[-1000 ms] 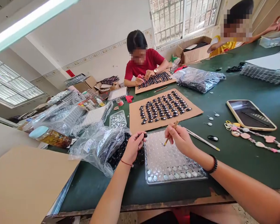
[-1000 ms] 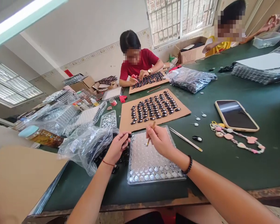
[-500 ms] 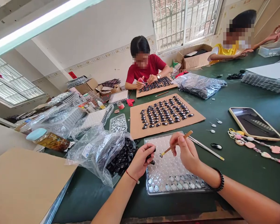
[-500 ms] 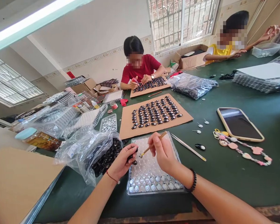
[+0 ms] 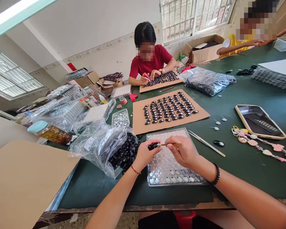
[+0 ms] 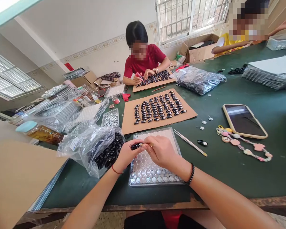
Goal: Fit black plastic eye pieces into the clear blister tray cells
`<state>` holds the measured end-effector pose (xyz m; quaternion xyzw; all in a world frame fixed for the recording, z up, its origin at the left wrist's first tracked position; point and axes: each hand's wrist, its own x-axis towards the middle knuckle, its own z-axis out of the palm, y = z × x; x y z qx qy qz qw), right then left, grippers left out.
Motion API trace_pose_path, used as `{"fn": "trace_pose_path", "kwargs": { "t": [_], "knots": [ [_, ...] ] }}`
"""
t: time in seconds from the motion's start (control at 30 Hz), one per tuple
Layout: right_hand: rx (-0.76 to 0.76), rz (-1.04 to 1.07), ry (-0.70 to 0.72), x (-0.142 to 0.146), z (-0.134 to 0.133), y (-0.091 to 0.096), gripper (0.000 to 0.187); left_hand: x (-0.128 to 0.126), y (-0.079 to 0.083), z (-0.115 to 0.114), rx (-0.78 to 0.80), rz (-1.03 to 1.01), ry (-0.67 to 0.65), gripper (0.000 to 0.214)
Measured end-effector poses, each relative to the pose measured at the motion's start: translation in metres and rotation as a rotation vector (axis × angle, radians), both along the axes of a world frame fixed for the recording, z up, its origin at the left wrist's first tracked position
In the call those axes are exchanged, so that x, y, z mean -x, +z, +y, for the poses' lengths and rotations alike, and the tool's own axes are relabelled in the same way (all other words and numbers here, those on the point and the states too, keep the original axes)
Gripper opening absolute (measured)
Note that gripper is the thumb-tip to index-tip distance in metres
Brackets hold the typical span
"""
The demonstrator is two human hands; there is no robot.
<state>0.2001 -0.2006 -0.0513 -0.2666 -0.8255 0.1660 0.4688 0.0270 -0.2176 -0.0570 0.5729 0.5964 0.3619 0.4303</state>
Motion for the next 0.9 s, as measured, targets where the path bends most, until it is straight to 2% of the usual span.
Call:
{"fn": "trace_pose_path", "kwargs": {
  "t": [0.27,0.7,0.9],
  "knots": [
    [-0.007,-0.044,0.022,0.0015,0.001,-0.006,0.02,0.0024,0.0001,-0.0007,-0.041,0.105,-0.032,0.031],
    [-0.047,-0.093,0.015,0.0033,-0.0014,-0.0081,0.023,0.0002,0.0028,-0.0016,-0.036,0.077,-0.029,0.029],
    [0.007,-0.083,0.063,0.0039,-0.0039,-0.0068,0.025,0.0008,0.001,-0.0029,-0.069,0.047,-0.022,0.025]
  ]
}}
